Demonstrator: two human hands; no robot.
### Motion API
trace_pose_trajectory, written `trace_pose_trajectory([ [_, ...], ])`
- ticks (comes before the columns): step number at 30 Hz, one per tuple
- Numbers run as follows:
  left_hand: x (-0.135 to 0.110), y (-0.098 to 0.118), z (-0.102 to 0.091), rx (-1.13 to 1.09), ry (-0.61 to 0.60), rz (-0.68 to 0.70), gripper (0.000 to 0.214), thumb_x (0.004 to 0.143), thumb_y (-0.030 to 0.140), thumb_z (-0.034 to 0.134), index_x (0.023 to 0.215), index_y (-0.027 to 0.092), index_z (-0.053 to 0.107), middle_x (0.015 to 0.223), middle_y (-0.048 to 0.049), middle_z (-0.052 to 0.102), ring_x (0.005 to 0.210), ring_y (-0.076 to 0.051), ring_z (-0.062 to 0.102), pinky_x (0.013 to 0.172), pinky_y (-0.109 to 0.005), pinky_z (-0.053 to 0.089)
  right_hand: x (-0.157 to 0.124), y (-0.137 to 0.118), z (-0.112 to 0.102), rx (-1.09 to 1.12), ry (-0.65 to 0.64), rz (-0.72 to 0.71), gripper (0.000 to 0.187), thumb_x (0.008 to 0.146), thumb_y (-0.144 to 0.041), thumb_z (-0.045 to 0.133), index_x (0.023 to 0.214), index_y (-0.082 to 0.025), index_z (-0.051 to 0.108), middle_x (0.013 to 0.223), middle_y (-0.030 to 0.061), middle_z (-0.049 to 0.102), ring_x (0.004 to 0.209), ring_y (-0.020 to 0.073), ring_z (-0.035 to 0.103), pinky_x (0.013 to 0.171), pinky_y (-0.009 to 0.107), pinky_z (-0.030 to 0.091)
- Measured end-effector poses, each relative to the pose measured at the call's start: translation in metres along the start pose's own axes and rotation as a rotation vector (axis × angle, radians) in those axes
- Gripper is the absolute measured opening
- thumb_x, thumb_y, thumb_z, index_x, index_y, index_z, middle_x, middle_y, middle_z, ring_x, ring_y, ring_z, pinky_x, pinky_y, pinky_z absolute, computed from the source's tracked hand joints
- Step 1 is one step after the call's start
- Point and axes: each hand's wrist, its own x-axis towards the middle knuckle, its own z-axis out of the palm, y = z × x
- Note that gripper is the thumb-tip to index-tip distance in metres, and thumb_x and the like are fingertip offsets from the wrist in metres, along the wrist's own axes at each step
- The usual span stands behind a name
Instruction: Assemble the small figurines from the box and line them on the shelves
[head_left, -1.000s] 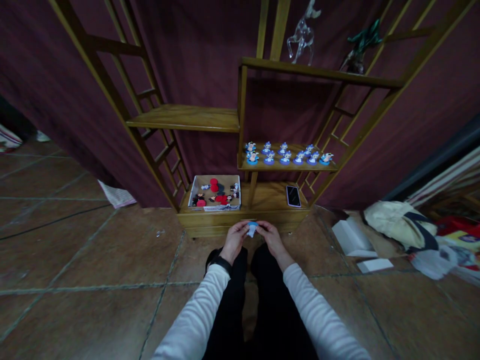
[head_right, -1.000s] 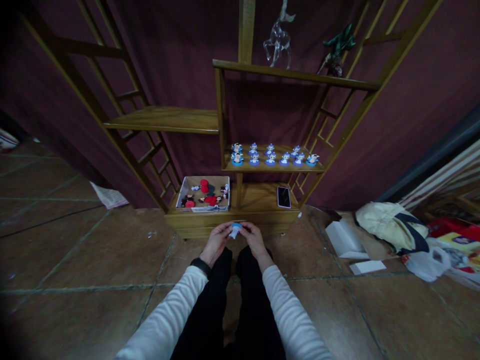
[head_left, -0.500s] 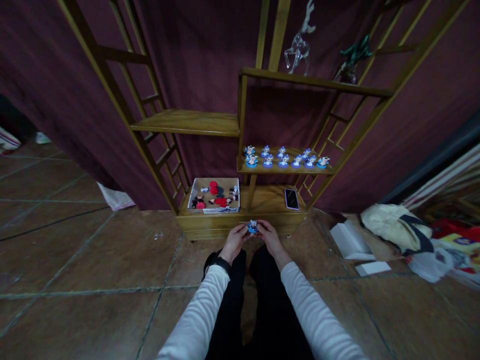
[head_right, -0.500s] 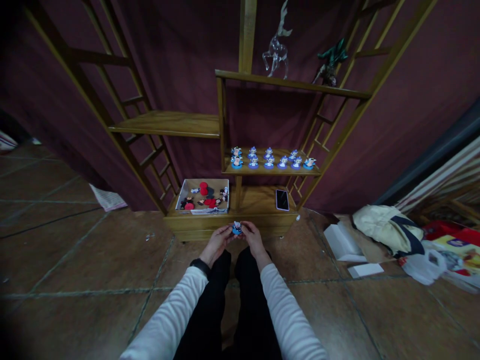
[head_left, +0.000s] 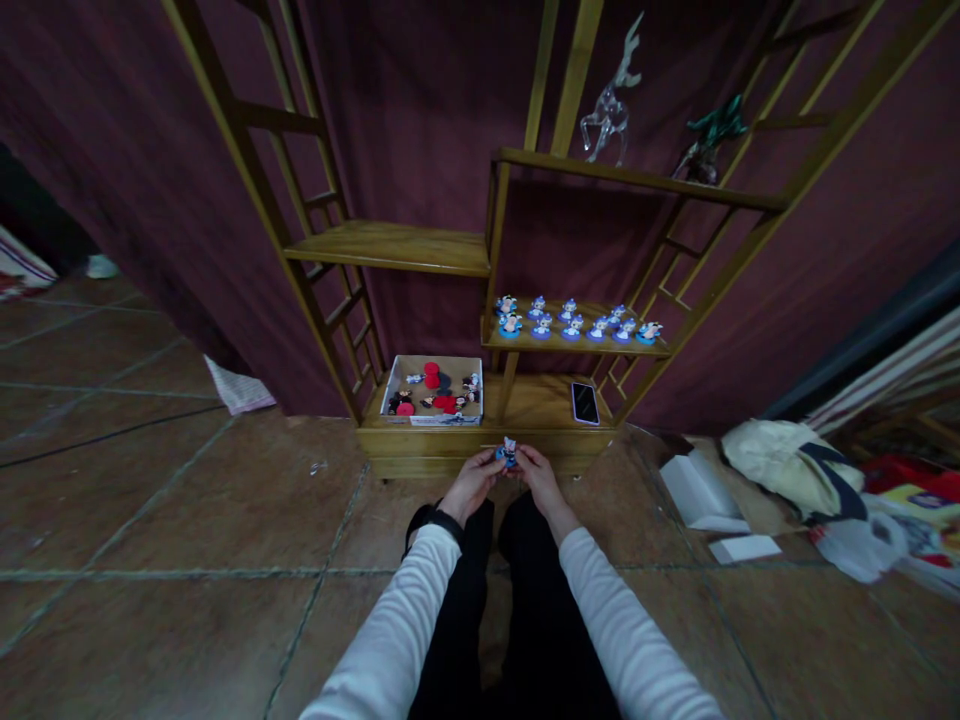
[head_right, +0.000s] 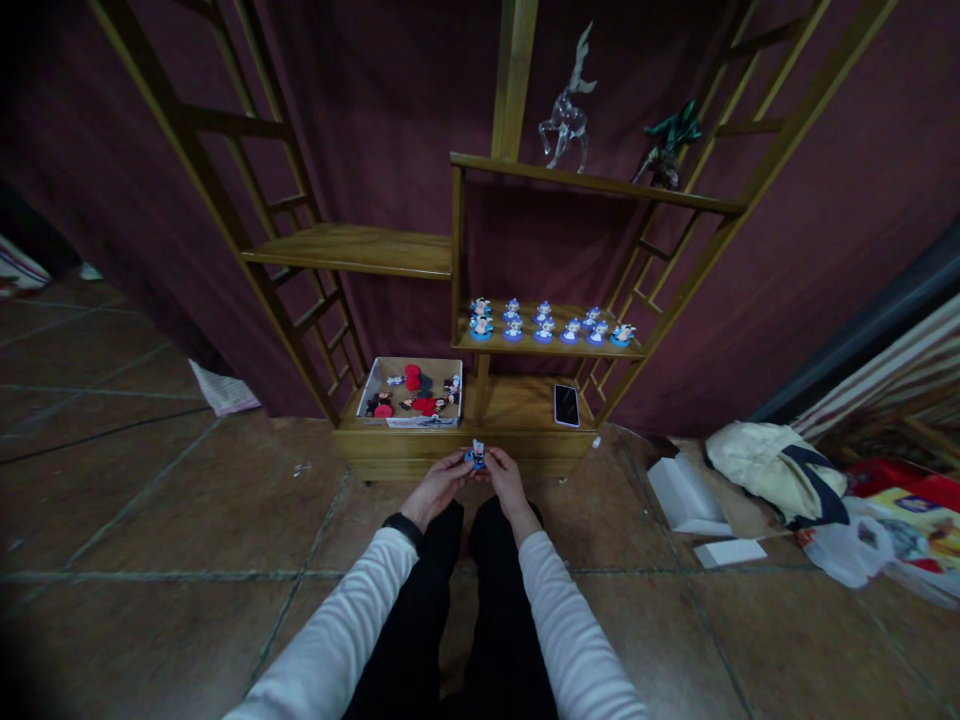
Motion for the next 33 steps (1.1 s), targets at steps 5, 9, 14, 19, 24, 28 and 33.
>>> trace_pose_trajectory([
  [5, 0.002, -0.001, -0.002, -0.035, 0.048, 0.005, 0.028, 0.061, 0.015, 0.076, 0.088, 0.014, 0.07, 0.086, -0.005, 0.068, 0.073, -0.009, 0.059, 0.072, -0.023, 0.041, -0.004, -0.004, -0.001, -0.017, -0.017, -0.026, 0.039, 0.063, -0.045, 0.07, 0.094, -0.021, 0.066, 0.1, 0.0049, 0.068, 0.087, 0.0196, 0.062, 0.076, 0.033, 0.05],
  [9, 0.002, -0.001, -0.003, -0.045, 0.061, 0.034, 0.033, 0.059, 0.016, 0.078, 0.091, 0.015, 0.069, 0.087, -0.005, 0.068, 0.077, -0.011, 0.06, 0.076, -0.025, 0.042, -0.007, -0.01, 0.001, -0.066, -0.073, -0.04, 0.042, 0.063, -0.043, 0.071, 0.099, -0.021, 0.066, 0.103, 0.0048, 0.067, 0.094, 0.0209, 0.061, 0.083, 0.035, 0.047],
  [14, 0.002, 0.0, -0.001, -0.032, 0.042, 0.06, 0.039, 0.058, 0.017, 0.078, 0.095, 0.014, 0.067, 0.094, -0.0077, 0.068, 0.084, -0.015, 0.061, 0.084, -0.03, 0.042, -0.009, -0.014, 0.003, -0.109, -0.071, -0.052, 0.04, 0.063, -0.042, 0.071, 0.098, -0.022, 0.067, 0.101, 0.0038, 0.068, 0.094, 0.0209, 0.06, 0.085, 0.035, 0.046],
  [19, 0.004, -0.002, 0.001, 0.001, 0.087, 0.104, 0.045, 0.056, 0.014, 0.078, 0.099, 0.015, 0.065, 0.096, -0.0077, 0.068, 0.088, -0.016, 0.061, 0.085, -0.031, 0.042, -0.008, -0.013, 0.003, -0.12, -0.08, -0.111, 0.035, 0.066, -0.037, 0.069, 0.097, -0.022, 0.067, 0.102, 0.0029, 0.068, 0.099, 0.0212, 0.058, 0.094, 0.037, 0.04],
  [24, 0.004, -0.004, 0.001, 0.055, 0.163, 0.147, 0.051, 0.052, 0.011, 0.078, 0.1, 0.017, 0.064, 0.091, -0.0055, 0.068, 0.085, -0.016, 0.061, 0.084, -0.031, 0.043, -0.008, -0.01, 0.001, -0.113, 0.007, -0.148, 0.04, 0.065, -0.036, 0.07, 0.102, -0.024, 0.065, 0.103, 0.0025, 0.067, 0.097, 0.02, 0.058, 0.089, 0.035, 0.044],
  [28, 0.004, -0.004, 0.0, 0.089, 0.163, 0.189, 0.05, 0.051, 0.01, 0.077, 0.098, 0.017, 0.064, 0.091, -0.0051, 0.067, 0.085, -0.016, 0.061, 0.083, -0.032, 0.043, -0.008, -0.008, 0.0, -0.164, 0.001, -0.137, 0.042, 0.065, -0.041, 0.069, 0.103, -0.024, 0.064, 0.104, 0.0041, 0.066, 0.093, 0.02, 0.059, 0.078, 0.032, 0.049],
  [33, -0.001, -0.003, 0.003, 0.159, 0.158, 0.23, 0.052, 0.053, 0.011, 0.077, 0.102, 0.019, 0.065, 0.097, -0.0065, 0.068, 0.093, -0.018, 0.06, 0.088, -0.034, 0.042, -0.006, -0.004, -0.002, -0.163, 0.018, -0.144, 0.039, 0.067, -0.044, 0.067, 0.101, -0.023, 0.064, 0.104, 0.0049, 0.065, 0.092, 0.02, 0.059, 0.076, 0.032, 0.051],
])
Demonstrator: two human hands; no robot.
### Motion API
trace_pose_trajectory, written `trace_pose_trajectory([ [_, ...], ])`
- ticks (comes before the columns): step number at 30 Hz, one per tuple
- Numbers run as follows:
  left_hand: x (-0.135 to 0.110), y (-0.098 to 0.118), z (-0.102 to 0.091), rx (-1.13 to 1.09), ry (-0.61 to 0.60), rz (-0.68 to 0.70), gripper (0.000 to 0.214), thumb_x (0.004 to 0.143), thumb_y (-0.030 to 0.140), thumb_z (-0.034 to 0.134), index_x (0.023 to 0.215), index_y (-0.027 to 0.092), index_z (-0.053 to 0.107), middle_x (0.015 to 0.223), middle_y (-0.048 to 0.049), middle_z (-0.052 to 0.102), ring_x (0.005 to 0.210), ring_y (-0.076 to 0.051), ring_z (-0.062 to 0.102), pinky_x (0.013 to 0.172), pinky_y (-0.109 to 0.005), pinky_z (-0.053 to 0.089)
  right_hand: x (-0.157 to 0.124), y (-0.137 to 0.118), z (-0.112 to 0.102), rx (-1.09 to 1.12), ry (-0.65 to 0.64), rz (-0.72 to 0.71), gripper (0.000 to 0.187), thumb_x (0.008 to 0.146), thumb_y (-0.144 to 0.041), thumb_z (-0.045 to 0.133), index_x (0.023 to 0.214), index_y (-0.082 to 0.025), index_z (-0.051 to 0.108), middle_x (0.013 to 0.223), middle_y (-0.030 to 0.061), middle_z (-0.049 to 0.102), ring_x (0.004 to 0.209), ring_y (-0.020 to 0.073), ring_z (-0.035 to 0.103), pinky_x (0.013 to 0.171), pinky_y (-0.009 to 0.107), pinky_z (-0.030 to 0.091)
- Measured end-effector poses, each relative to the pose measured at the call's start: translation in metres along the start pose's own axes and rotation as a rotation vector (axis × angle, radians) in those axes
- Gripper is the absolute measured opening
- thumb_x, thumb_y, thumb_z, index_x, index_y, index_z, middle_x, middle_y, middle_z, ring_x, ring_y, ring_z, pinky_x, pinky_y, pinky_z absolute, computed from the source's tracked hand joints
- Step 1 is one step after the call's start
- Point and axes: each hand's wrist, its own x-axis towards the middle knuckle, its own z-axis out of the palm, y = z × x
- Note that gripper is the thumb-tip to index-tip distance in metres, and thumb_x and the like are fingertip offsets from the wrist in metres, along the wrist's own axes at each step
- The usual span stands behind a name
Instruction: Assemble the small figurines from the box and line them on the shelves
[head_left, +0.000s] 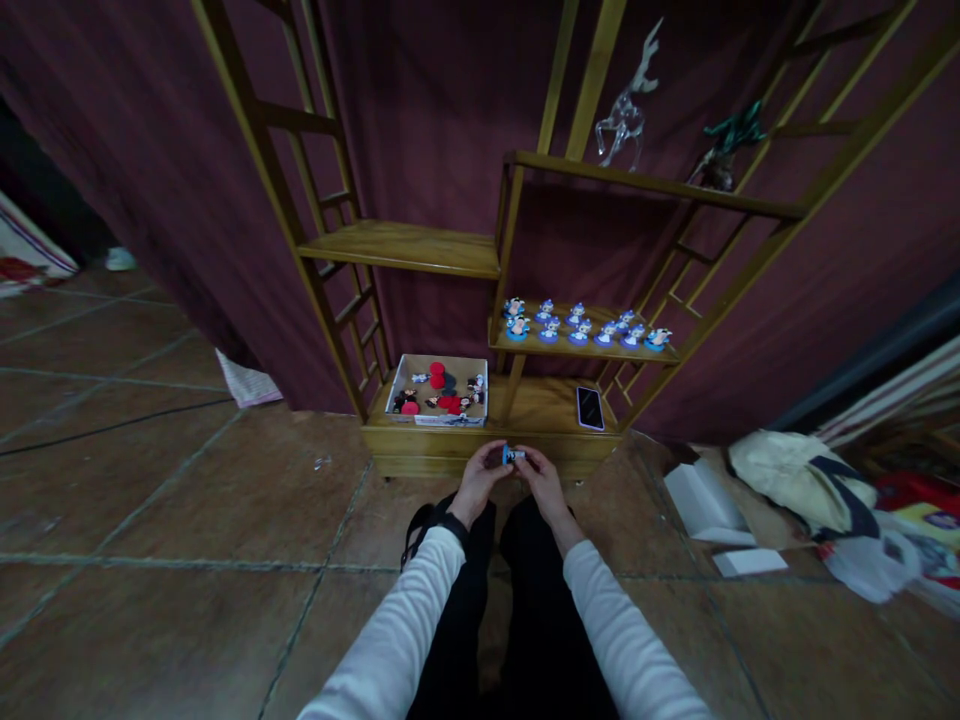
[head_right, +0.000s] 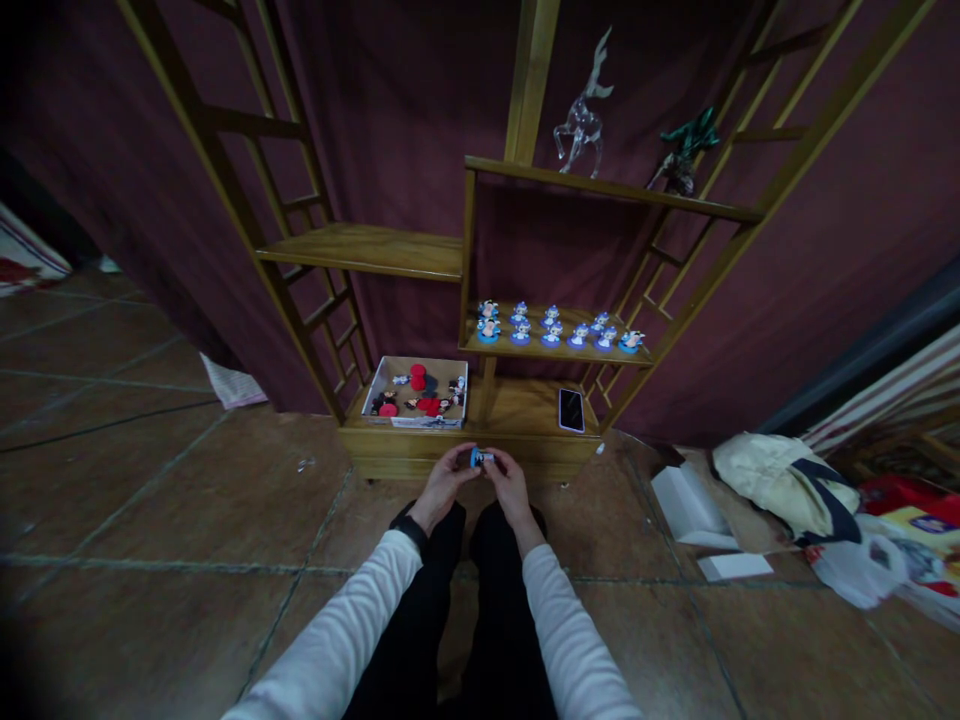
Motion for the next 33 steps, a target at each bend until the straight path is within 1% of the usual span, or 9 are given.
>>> trace_pose_trajectory([
  [4, -0.002, 0.001, 0.0, -0.03, -0.042, -0.033, 0.052, 0.056, 0.014, 0.076, 0.107, 0.018, 0.064, 0.103, -0.009, 0.067, 0.098, -0.02, 0.059, 0.093, -0.036, 0.039, 0.001, 0.002, -0.001, 0.07, 0.026, 0.033, 0.043, 0.065, -0.045, 0.068, 0.101, -0.021, 0.065, 0.104, 0.006, 0.065, 0.091, 0.0203, 0.06, 0.078, 0.036, 0.051],
  [7, -0.001, 0.0, -0.002, -0.081, -0.026, -0.041, 0.049, 0.058, 0.014, 0.074, 0.106, 0.017, 0.065, 0.105, -0.0096, 0.067, 0.101, -0.02, 0.058, 0.095, -0.036, 0.037, 0.001, 0.001, -0.001, 0.077, 0.028, 0.043, 0.046, 0.063, -0.044, 0.07, 0.102, -0.02, 0.065, 0.102, 0.0063, 0.066, 0.09, 0.0204, 0.061, 0.079, 0.036, 0.051],
  [11, 0.002, -0.003, -0.004, -0.115, -0.02, -0.062, 0.043, 0.058, 0.012, 0.073, 0.101, 0.017, 0.068, 0.105, -0.0086, 0.067, 0.102, -0.019, 0.058, 0.097, -0.035, 0.035, 0.002, 0.004, 0.0, 0.005, 0.034, -0.028, 0.04, 0.064, -0.04, 0.069, 0.1, -0.022, 0.066, 0.099, 0.0045, 0.067, 0.091, 0.02, 0.06, 0.084, 0.037, 0.049],
  [15, 0.003, -0.003, -0.004, -0.142, -0.03, -0.075, 0.036, 0.059, 0.012, 0.071, 0.095, 0.016, 0.07, 0.102, -0.0075, 0.068, 0.098, -0.018, 0.058, 0.095, -0.034, 0.036, 0.003, 0.009, 0.003, -0.152, 0.038, -0.12, 0.031, 0.067, -0.035, 0.067, 0.096, -0.023, 0.066, 0.1, 0.004, 0.067, 0.093, 0.0198, 0.06, 0.09, 0.037, 0.045],
  [19, 0.001, -0.001, -0.004, -0.175, 0.003, -0.071, 0.033, 0.059, 0.013, 0.072, 0.091, 0.015, 0.071, 0.094, -0.0074, 0.069, 0.095, -0.018, 0.059, 0.094, -0.033, 0.037, -0.001, 0.008, 0.008, -0.29, 0.035, -0.212, 0.027, 0.07, -0.032, 0.065, 0.095, -0.024, 0.066, 0.099, 0.0043, 0.065, 0.093, 0.0198, 0.059, 0.087, 0.034, 0.046],
  [22, 0.0, 0.0, -0.003, -0.186, 0.027, -0.072, 0.031, 0.059, 0.014, 0.073, 0.089, 0.015, 0.072, 0.093, -0.0078, 0.069, 0.096, -0.018, 0.059, 0.094, -0.033, 0.036, -0.005, 0.004, 0.011, -0.342, 0.033, -0.264, 0.025, 0.071, -0.031, 0.065, 0.095, -0.026, 0.067, 0.096, 0.0043, 0.064, 0.091, 0.0201, 0.059, 0.085, 0.033, 0.046],
  [26, 0.0, -0.001, -0.004, -0.2, 0.028, -0.079, 0.032, 0.058, 0.013, 0.074, 0.09, 0.016, 0.072, 0.094, -0.0071, 0.07, 0.095, -0.017, 0.059, 0.095, -0.032, 0.036, -0.006, 0.003, 0.012, -0.344, 0.058, -0.265, 0.025, 0.071, -0.03, 0.064, 0.095, -0.026, 0.068, 0.093, 0.0044, 0.063, 0.088, 0.0201, 0.059, 0.082, 0.033, 0.046],
  [33, 0.0, -0.003, -0.003, -0.216, 0.04, -0.072, 0.034, 0.058, 0.015, 0.074, 0.093, 0.016, 0.071, 0.095, -0.0076, 0.07, 0.1, -0.019, 0.058, 0.096, -0.033, 0.036, -0.005, 0.005, 0.012, -0.271, 0.069, -0.246, 0.026, 0.069, -0.031, 0.066, 0.094, -0.025, 0.069, 0.094, 0.0044, 0.063, 0.087, 0.0198, 0.06, 0.082, 0.032, 0.047],
])
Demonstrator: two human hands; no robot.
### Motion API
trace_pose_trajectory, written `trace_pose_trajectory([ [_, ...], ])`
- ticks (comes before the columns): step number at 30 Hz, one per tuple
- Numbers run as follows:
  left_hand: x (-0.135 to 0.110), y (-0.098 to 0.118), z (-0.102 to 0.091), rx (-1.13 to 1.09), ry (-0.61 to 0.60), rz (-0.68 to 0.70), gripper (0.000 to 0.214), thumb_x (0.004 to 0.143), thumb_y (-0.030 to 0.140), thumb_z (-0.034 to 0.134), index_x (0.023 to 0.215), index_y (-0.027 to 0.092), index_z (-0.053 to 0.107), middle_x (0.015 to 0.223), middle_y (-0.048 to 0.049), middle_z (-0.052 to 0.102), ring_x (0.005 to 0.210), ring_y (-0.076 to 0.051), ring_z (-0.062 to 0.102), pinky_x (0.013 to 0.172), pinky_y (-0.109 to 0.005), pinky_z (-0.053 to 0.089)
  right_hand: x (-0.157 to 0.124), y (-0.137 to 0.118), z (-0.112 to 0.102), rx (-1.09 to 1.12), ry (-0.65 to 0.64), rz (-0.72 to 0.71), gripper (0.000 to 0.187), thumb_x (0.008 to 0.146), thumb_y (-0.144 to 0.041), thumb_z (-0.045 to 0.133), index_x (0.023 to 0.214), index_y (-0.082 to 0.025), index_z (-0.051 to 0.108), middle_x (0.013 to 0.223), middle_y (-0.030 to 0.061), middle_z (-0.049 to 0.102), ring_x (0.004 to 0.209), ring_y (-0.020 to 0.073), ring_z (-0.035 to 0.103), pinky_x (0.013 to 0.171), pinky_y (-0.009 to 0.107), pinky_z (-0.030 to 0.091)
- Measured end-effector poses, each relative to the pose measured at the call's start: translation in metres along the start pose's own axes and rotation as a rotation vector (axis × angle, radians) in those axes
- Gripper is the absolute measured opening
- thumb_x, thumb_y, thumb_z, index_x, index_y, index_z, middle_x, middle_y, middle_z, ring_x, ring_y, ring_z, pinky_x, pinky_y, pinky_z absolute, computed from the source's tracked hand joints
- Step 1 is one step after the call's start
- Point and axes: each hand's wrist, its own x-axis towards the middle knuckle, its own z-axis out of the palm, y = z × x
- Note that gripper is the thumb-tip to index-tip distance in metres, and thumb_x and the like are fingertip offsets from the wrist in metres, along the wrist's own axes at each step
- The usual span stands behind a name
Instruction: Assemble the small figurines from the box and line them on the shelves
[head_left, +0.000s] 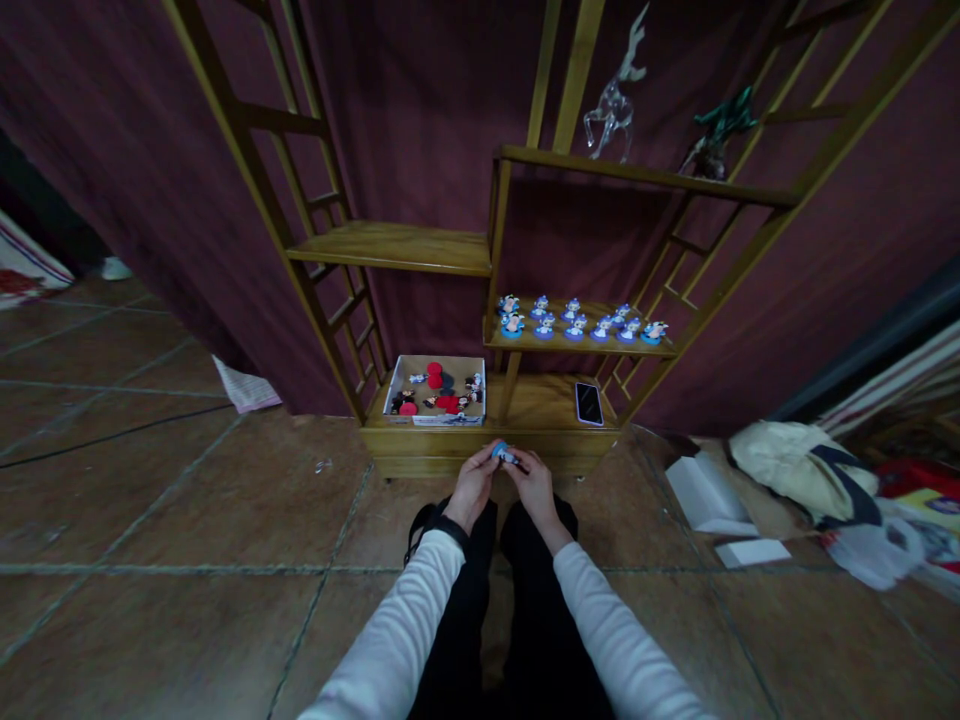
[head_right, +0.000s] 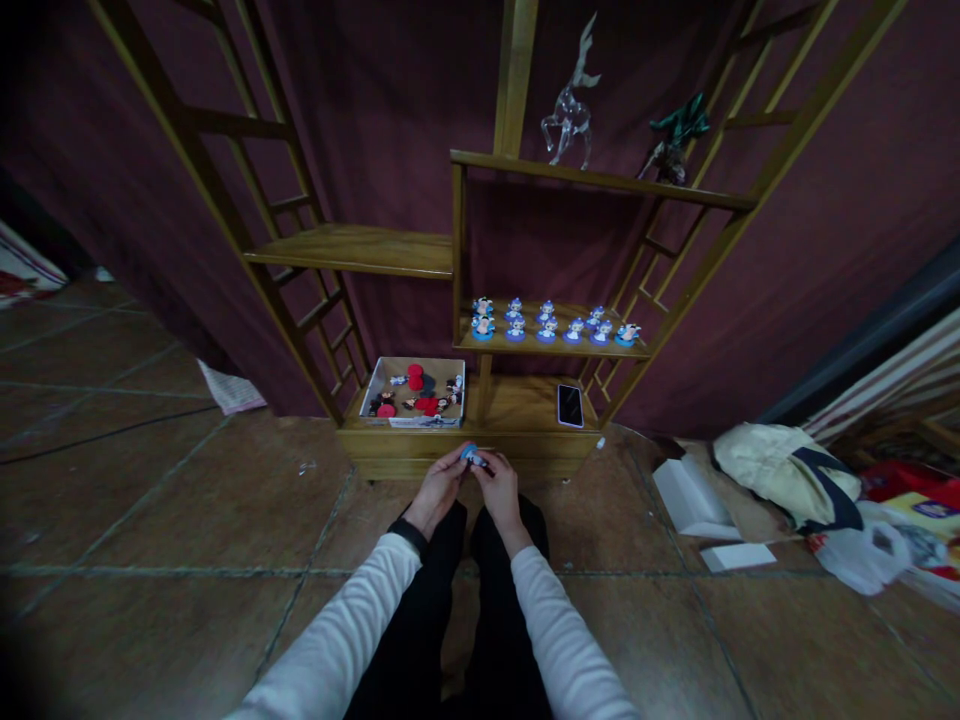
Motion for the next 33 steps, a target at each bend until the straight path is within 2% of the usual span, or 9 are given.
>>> trace_pose_trajectory([
  [10, 0.001, -0.003, 0.001, -0.034, 0.017, -0.035, 0.031, 0.061, 0.014, 0.074, 0.091, 0.014, 0.07, 0.096, -0.0076, 0.069, 0.092, -0.016, 0.06, 0.09, -0.03, 0.04, 0.005, 0.01, -0.002, -0.039, 0.008, 0.017, 0.027, 0.069, -0.031, 0.066, 0.094, -0.024, 0.069, 0.092, 0.0045, 0.064, 0.086, 0.0192, 0.061, 0.082, 0.033, 0.049],
  [14, 0.001, -0.001, 0.0, -0.074, 0.023, -0.116, 0.023, 0.069, 0.018, 0.069, 0.091, 0.011, 0.068, 0.091, -0.01, 0.069, 0.086, -0.018, 0.062, 0.085, -0.033, 0.045, 0.008, 0.012, -0.005, -0.095, -0.017, 0.027, 0.031, 0.07, -0.032, 0.064, 0.099, -0.023, 0.067, 0.094, 0.0043, 0.064, 0.085, 0.0183, 0.061, 0.081, 0.034, 0.049],
  [17, 0.001, 0.001, -0.002, -0.113, 0.02, -0.162, 0.017, 0.075, 0.015, 0.063, 0.091, 0.011, 0.065, 0.089, -0.0109, 0.069, 0.084, -0.018, 0.064, 0.083, -0.036, 0.048, 0.006, 0.012, -0.006, -0.09, -0.032, 0.016, 0.035, 0.072, -0.03, 0.061, 0.106, -0.022, 0.064, 0.096, 0.0046, 0.064, 0.086, 0.0179, 0.061, 0.082, 0.033, 0.049],
  [22, 0.004, 0.004, -0.006, -0.16, 0.034, -0.219, 0.016, 0.079, 0.01, 0.055, 0.093, 0.01, 0.062, 0.091, -0.0127, 0.068, 0.085, -0.019, 0.065, 0.085, -0.039, 0.048, 0.005, 0.013, -0.007, -0.165, -0.015, -0.043, 0.026, 0.076, -0.026, 0.055, 0.1, -0.022, 0.065, 0.096, 0.0057, 0.063, 0.091, 0.0186, 0.06, 0.086, 0.035, 0.048],
  [28, 0.006, 0.004, -0.007, -0.172, 0.038, -0.225, 0.016, 0.079, 0.009, 0.054, 0.093, 0.009, 0.062, 0.091, -0.0132, 0.068, 0.084, -0.019, 0.065, 0.086, -0.04, 0.048, 0.005, 0.012, -0.007, -0.219, -0.009, -0.067, 0.024, 0.079, -0.025, 0.052, 0.098, -0.021, 0.065, 0.097, 0.0062, 0.062, 0.093, 0.0183, 0.059, 0.088, 0.035, 0.046],
  [33, 0.005, 0.002, -0.006, -0.126, 0.048, -0.216, 0.019, 0.078, 0.009, 0.056, 0.095, 0.011, 0.063, 0.09, -0.0114, 0.068, 0.08, -0.017, 0.065, 0.081, -0.035, 0.049, 0.003, 0.01, -0.005, -0.212, -0.019, -0.077, 0.026, 0.077, -0.026, 0.055, 0.101, -0.021, 0.064, 0.099, 0.0067, 0.059, 0.091, 0.0178, 0.06, 0.083, 0.032, 0.048],
])
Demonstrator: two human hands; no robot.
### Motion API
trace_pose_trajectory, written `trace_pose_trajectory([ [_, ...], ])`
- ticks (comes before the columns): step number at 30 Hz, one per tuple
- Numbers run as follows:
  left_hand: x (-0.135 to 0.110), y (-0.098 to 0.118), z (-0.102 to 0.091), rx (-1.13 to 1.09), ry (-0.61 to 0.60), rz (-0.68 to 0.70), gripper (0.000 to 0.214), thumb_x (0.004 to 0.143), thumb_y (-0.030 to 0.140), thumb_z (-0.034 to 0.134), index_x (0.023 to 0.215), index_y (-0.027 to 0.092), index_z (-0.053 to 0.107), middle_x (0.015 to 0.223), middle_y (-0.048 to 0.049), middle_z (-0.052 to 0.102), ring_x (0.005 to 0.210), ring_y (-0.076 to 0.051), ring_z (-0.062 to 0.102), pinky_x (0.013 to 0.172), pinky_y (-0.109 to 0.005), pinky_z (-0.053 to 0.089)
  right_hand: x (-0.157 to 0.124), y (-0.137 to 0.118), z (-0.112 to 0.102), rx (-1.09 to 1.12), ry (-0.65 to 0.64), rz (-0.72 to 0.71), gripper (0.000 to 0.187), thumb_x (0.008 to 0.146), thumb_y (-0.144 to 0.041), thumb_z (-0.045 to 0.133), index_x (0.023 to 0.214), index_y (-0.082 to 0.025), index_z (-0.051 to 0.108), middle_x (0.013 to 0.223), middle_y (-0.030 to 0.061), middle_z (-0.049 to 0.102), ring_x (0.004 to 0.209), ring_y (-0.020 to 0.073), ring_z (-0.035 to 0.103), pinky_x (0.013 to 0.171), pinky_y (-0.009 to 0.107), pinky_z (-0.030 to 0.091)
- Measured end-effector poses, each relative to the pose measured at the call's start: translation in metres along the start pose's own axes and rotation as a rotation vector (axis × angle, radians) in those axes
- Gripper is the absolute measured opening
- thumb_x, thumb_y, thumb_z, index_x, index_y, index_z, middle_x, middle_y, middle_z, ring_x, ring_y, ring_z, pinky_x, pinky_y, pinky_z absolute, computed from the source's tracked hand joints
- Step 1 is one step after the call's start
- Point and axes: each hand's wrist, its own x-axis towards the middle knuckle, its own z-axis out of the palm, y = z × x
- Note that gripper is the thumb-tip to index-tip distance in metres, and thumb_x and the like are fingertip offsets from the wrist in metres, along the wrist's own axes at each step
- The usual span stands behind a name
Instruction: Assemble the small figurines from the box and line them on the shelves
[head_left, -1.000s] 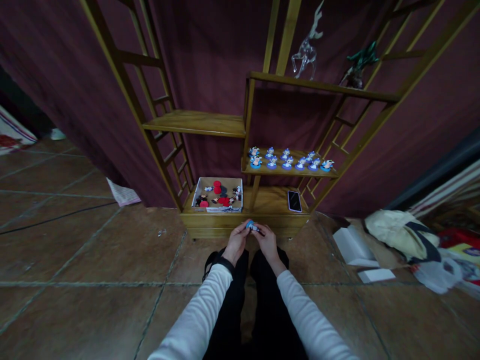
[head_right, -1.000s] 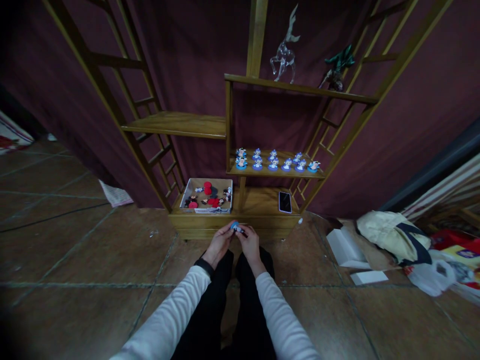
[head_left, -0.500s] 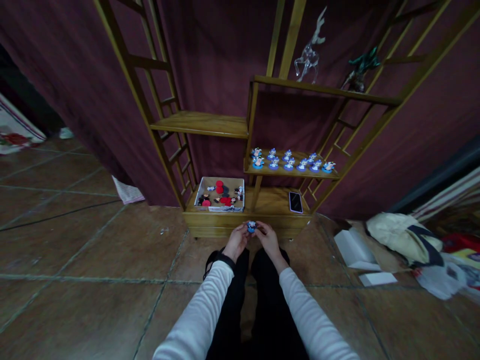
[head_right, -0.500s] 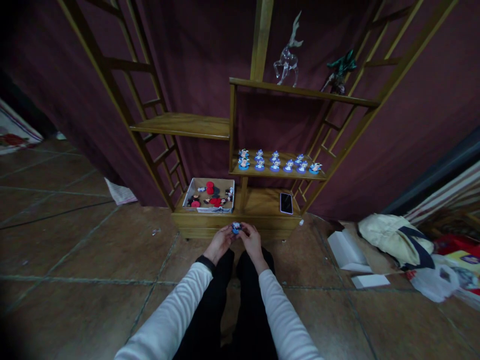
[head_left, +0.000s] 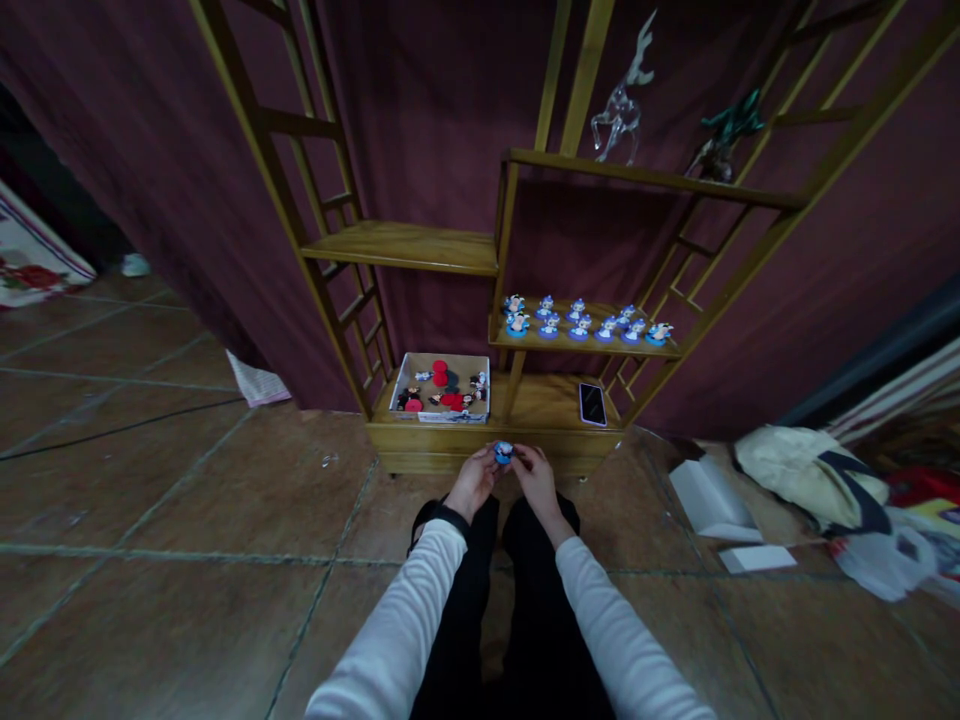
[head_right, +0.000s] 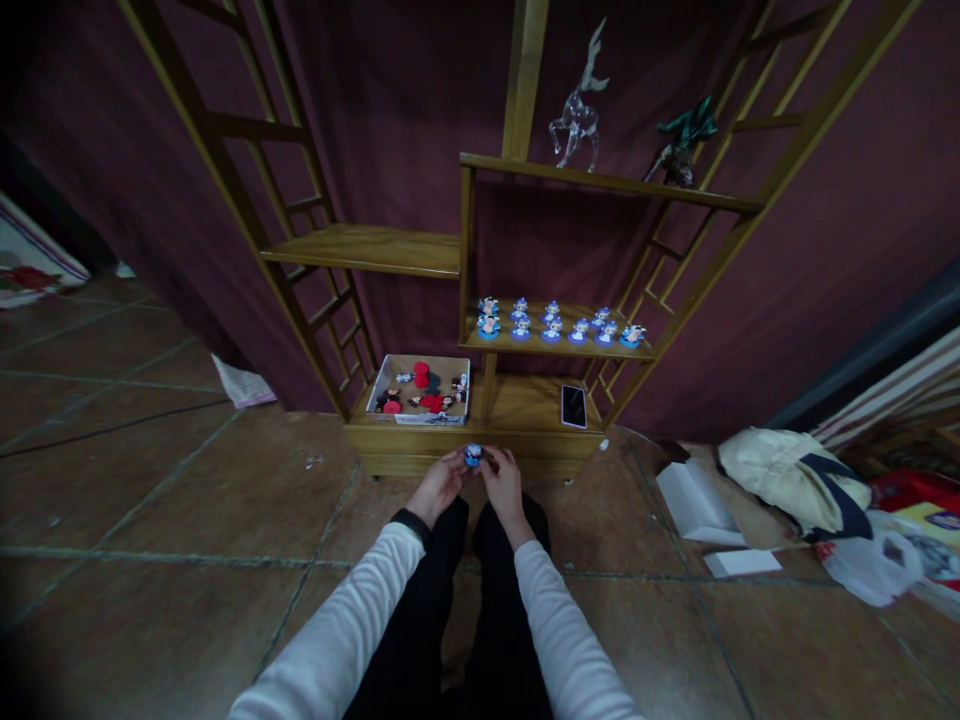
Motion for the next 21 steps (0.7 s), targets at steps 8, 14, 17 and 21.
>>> trace_pose_trajectory([
  [8, -0.001, -0.002, 0.003, 0.038, -0.027, 0.037, 0.027, 0.074, 0.01, 0.06, 0.101, 0.011, 0.064, 0.09, -0.0106, 0.069, 0.082, -0.017, 0.064, 0.077, -0.028, 0.048, -0.002, -0.009, 0.002, 0.041, -0.043, -0.016, 0.031, 0.077, -0.025, 0.057, 0.108, -0.024, 0.06, 0.102, 0.0057, 0.059, 0.086, 0.0164, 0.062, 0.08, 0.03, 0.05],
  [14, -0.002, 0.002, 0.008, 0.066, -0.01, -0.011, 0.025, 0.077, 0.007, 0.055, 0.099, 0.01, 0.064, 0.087, -0.0115, 0.069, 0.079, -0.017, 0.065, 0.075, -0.03, 0.05, 0.0, -0.012, 0.0, 0.016, -0.022, -0.024, 0.026, 0.077, -0.024, 0.056, 0.102, -0.024, 0.063, 0.098, 0.005, 0.061, 0.084, 0.0165, 0.062, 0.079, 0.029, 0.05],
  [17, -0.001, 0.004, 0.008, 0.066, 0.001, -0.057, 0.025, 0.078, 0.005, 0.052, 0.1, 0.01, 0.063, 0.088, -0.012, 0.069, 0.077, -0.017, 0.066, 0.075, -0.032, 0.051, 0.002, -0.01, 0.0, 0.009, -0.021, -0.017, 0.028, 0.077, -0.021, 0.055, 0.103, -0.023, 0.064, 0.097, 0.0046, 0.06, 0.084, 0.016, 0.062, 0.079, 0.029, 0.05],
  [21, 0.001, 0.005, 0.007, 0.036, 0.021, -0.09, 0.023, 0.079, 0.004, 0.05, 0.098, 0.009, 0.062, 0.09, -0.0129, 0.069, 0.078, -0.017, 0.066, 0.078, -0.035, 0.052, 0.003, -0.005, -0.001, -0.014, 0.035, -0.007, 0.028, 0.077, -0.017, 0.05, 0.1, -0.021, 0.064, 0.096, 0.0054, 0.061, 0.087, 0.0162, 0.061, 0.08, 0.029, 0.049],
])
